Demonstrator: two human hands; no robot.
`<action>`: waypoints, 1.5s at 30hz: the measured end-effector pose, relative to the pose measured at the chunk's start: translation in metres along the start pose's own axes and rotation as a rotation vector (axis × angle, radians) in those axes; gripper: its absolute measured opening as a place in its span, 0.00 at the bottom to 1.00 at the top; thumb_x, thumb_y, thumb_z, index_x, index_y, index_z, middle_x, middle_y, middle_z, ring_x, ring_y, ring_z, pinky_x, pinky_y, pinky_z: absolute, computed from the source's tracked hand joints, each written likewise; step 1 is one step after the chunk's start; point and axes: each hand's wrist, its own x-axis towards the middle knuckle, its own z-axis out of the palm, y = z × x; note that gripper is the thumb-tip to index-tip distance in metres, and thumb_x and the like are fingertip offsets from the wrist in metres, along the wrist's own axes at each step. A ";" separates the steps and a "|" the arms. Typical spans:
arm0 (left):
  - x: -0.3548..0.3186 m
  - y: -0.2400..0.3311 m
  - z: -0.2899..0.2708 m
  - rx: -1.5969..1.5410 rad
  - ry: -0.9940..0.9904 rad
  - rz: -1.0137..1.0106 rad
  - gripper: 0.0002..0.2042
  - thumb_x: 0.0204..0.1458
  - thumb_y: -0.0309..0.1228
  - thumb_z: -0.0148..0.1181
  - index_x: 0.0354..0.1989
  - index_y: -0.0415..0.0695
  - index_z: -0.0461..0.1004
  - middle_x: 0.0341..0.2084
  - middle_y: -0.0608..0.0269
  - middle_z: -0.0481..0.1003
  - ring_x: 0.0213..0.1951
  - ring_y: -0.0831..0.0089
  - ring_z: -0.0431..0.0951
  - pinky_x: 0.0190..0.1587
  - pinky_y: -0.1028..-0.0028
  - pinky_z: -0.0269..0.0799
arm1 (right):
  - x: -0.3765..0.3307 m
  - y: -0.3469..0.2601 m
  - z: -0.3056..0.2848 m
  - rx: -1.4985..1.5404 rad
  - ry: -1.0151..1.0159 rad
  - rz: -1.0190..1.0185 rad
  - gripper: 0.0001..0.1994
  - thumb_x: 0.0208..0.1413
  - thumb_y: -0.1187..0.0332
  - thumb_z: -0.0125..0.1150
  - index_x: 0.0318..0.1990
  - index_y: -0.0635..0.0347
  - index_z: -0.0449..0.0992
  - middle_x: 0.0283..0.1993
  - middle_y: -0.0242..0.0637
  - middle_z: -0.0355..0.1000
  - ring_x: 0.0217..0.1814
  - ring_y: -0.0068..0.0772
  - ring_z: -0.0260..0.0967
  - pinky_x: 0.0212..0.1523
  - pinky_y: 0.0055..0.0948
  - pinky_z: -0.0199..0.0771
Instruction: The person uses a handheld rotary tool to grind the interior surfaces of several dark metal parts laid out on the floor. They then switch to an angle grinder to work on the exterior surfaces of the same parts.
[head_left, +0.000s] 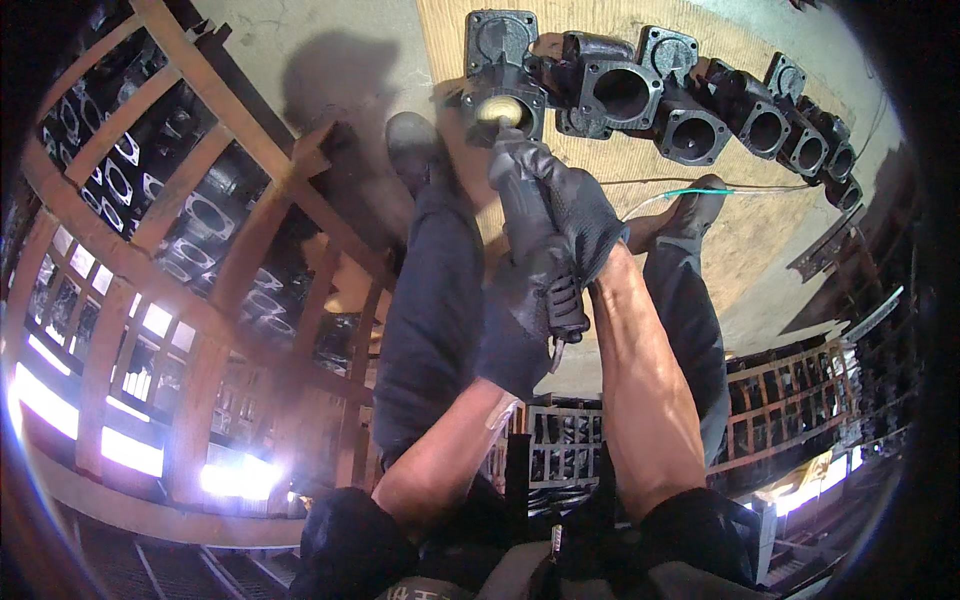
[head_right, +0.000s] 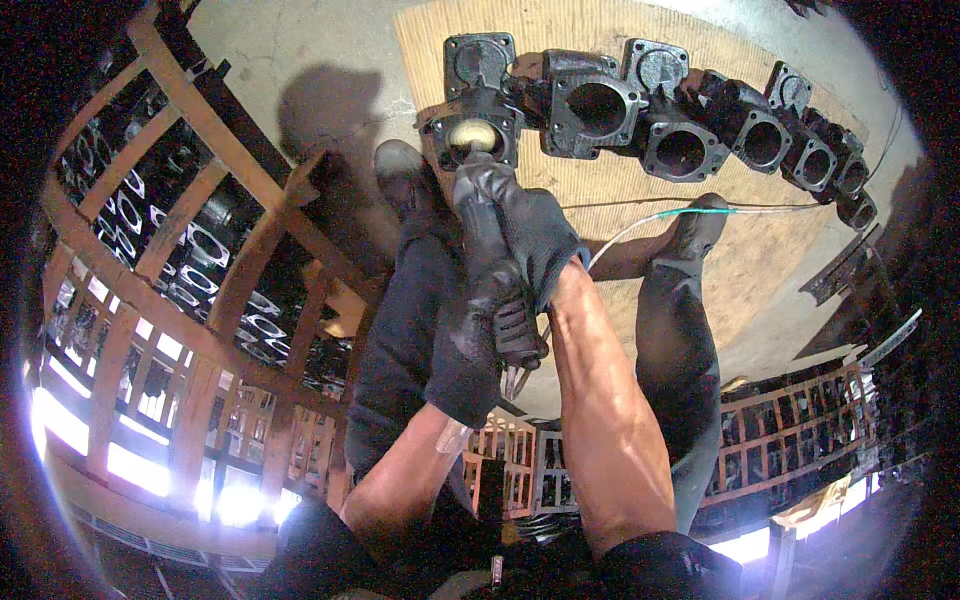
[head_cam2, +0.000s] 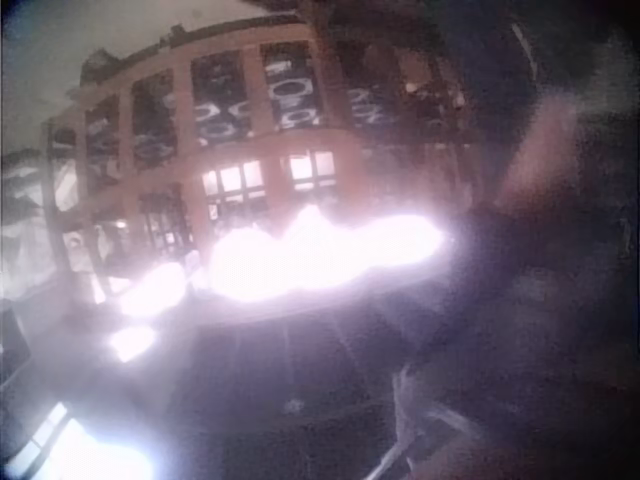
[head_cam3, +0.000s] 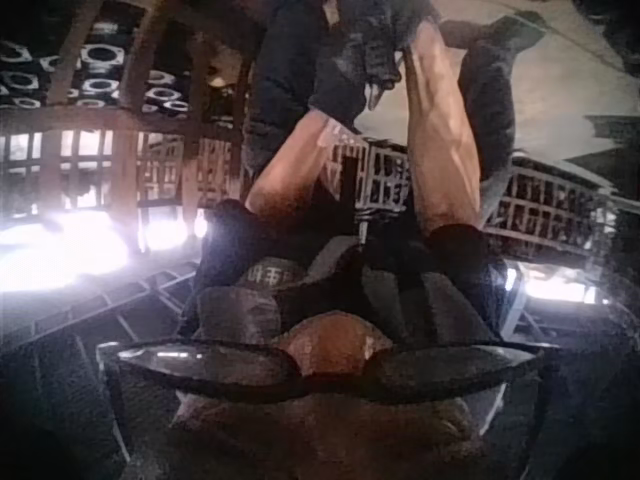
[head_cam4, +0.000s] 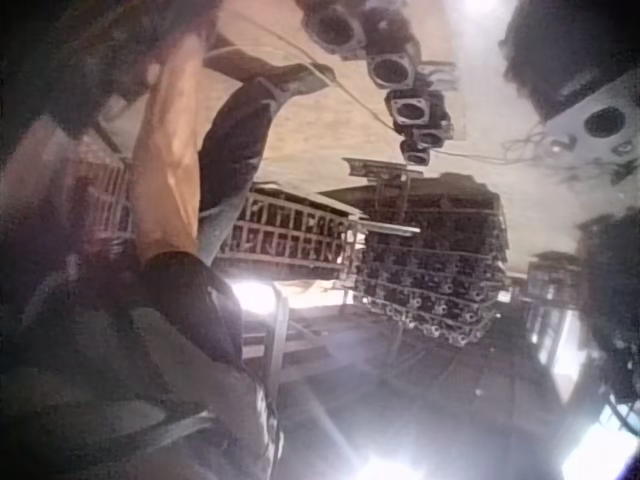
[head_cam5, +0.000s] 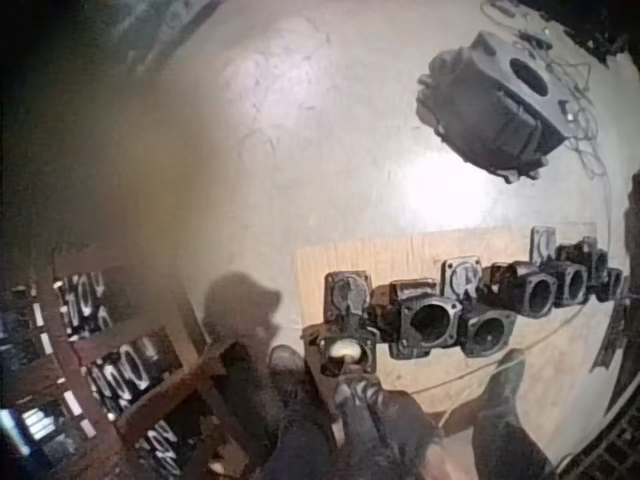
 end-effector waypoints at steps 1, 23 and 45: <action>0.000 0.002 0.001 0.016 -0.063 -0.006 0.18 0.64 0.47 0.36 0.31 0.47 0.65 0.16 0.71 0.62 0.14 0.76 0.61 0.18 0.73 0.61 | -0.001 0.000 0.000 0.010 -0.002 0.005 0.19 0.66 0.57 0.48 0.43 0.67 0.76 0.33 0.36 0.75 0.30 0.25 0.70 0.32 0.27 0.73; -0.028 0.010 0.013 -0.021 0.079 -0.034 0.13 0.60 0.41 0.53 0.25 0.50 0.66 0.16 0.76 0.60 0.15 0.81 0.62 0.17 0.78 0.62 | -0.015 0.005 0.008 -0.260 0.111 -0.059 0.24 0.64 0.51 0.50 0.38 0.68 0.78 0.30 0.35 0.74 0.31 0.24 0.67 0.33 0.30 0.69; -0.019 0.016 -0.001 -0.384 -0.219 -0.098 0.11 0.60 0.38 0.55 0.26 0.49 0.68 0.16 0.76 0.61 0.15 0.83 0.60 0.17 0.79 0.59 | -0.011 0.005 0.011 -0.404 0.113 -0.201 0.25 0.63 0.52 0.52 0.39 0.72 0.77 0.31 0.37 0.75 0.33 0.25 0.66 0.36 0.29 0.68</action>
